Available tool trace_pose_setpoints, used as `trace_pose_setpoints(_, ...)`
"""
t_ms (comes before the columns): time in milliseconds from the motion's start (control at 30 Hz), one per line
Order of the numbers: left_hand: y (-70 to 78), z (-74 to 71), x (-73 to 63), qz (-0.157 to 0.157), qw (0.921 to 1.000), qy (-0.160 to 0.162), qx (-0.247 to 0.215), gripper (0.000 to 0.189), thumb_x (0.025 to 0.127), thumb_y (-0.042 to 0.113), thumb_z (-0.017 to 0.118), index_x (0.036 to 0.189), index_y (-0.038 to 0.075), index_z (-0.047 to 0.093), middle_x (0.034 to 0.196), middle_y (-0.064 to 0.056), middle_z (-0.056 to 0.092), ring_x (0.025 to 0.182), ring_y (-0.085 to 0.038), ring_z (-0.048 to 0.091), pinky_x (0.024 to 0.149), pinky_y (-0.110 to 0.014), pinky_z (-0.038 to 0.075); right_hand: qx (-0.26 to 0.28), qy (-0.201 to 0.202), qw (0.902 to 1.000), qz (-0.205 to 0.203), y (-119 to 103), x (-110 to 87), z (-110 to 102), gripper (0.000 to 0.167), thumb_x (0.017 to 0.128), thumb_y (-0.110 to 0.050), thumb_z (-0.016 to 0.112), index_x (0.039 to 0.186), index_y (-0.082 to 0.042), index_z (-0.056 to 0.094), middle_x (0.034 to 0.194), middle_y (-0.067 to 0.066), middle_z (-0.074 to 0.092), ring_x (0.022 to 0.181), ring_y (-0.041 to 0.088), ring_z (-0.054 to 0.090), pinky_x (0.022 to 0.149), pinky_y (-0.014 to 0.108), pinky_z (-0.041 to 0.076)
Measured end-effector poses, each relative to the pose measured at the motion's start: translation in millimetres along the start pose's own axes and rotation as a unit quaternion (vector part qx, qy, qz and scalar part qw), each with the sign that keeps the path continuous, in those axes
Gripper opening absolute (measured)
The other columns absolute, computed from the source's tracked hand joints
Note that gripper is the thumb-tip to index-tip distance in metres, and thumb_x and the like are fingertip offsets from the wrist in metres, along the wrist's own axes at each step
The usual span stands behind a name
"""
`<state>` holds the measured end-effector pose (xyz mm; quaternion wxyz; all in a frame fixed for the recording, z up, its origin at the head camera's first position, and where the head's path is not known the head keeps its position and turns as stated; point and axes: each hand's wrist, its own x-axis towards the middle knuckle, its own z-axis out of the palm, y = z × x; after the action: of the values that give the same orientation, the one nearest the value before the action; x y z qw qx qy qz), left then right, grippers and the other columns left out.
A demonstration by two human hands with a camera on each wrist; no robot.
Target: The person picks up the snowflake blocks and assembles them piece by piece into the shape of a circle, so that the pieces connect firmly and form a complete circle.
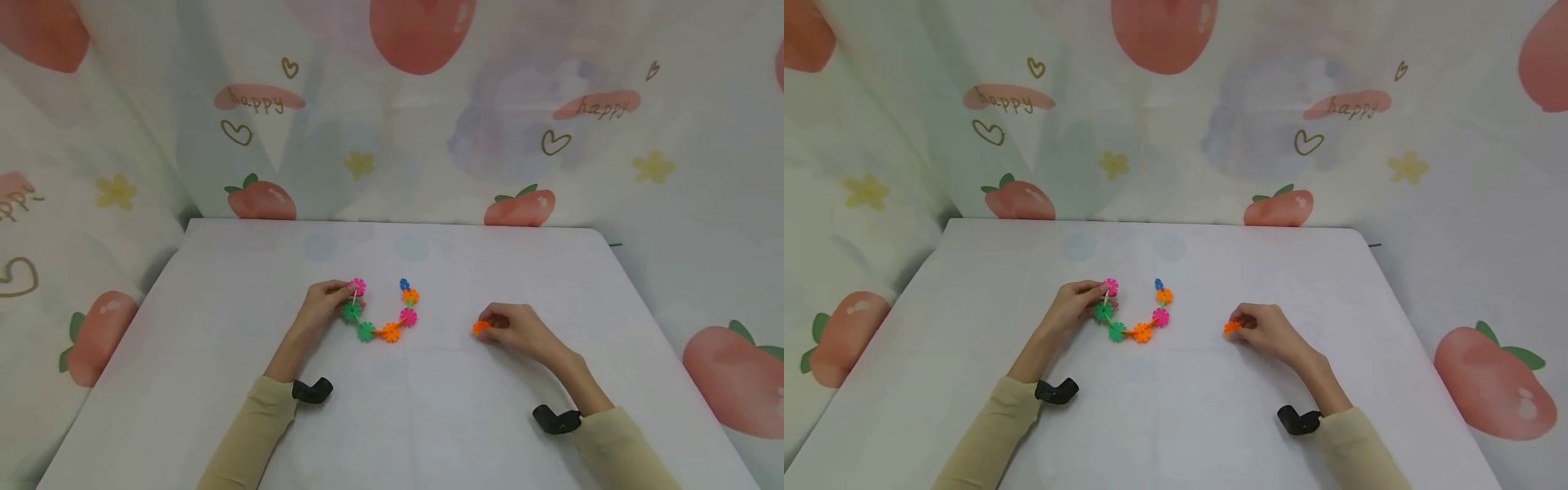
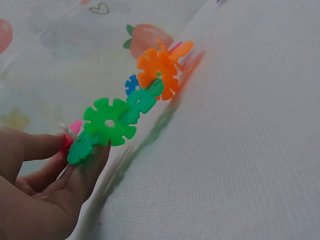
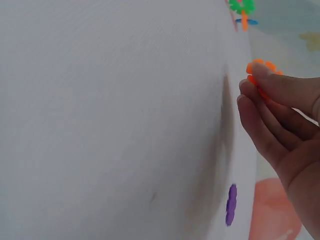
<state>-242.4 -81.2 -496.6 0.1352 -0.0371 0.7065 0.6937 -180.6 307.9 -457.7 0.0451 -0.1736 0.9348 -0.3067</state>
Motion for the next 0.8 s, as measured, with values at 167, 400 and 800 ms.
trace_pose_setpoints(167,-0.5,-0.2,0.8,-0.009,0.9999,0.004,0.001,0.036,0.103,0.024,0.065,0.128,-0.003,0.067,0.114,-0.015,0.074,0.089,-0.011,0.074,0.079,-0.017,0.057,0.018,0.014,0.9994,-0.026,-17,27.8,11,0.015,0.091,-0.005,0.077,0.105,-0.009,0.077,0.093,-0.001,0.075,0.084,0.012,0.067,0.081,0.024,0.057)
trace_pose_setpoints(400,-1.7,-1.0,1.6,-0.020,0.9997,0.007,-0.008,0.035,0.102,0.024,0.066,0.127,-0.001,0.069,0.114,-0.014,0.075,0.087,-0.011,0.074,0.077,-0.018,0.057,0.065,0.040,0.9956,-0.054,-44,65.1,30,0.021,0.090,-0.001,0.077,0.110,-0.005,0.073,0.097,0.008,0.077,0.082,0.017,0.073,0.080,0.030,0.062)
trace_pose_setpoints(800,-1.6,-0.1,2.4,-0.027,0.9995,0.004,-0.016,0.034,0.101,0.025,0.068,0.125,0.001,0.071,0.115,-0.014,0.075,0.091,-0.014,0.075,0.079,-0.020,0.059,0.104,0.045,0.9895,-0.090,-80,113.4,59,0.018,0.090,-0.003,0.077,0.108,-0.004,0.076,0.100,0.008,0.078,0.089,0.022,0.075,0.082,0.033,0.062)
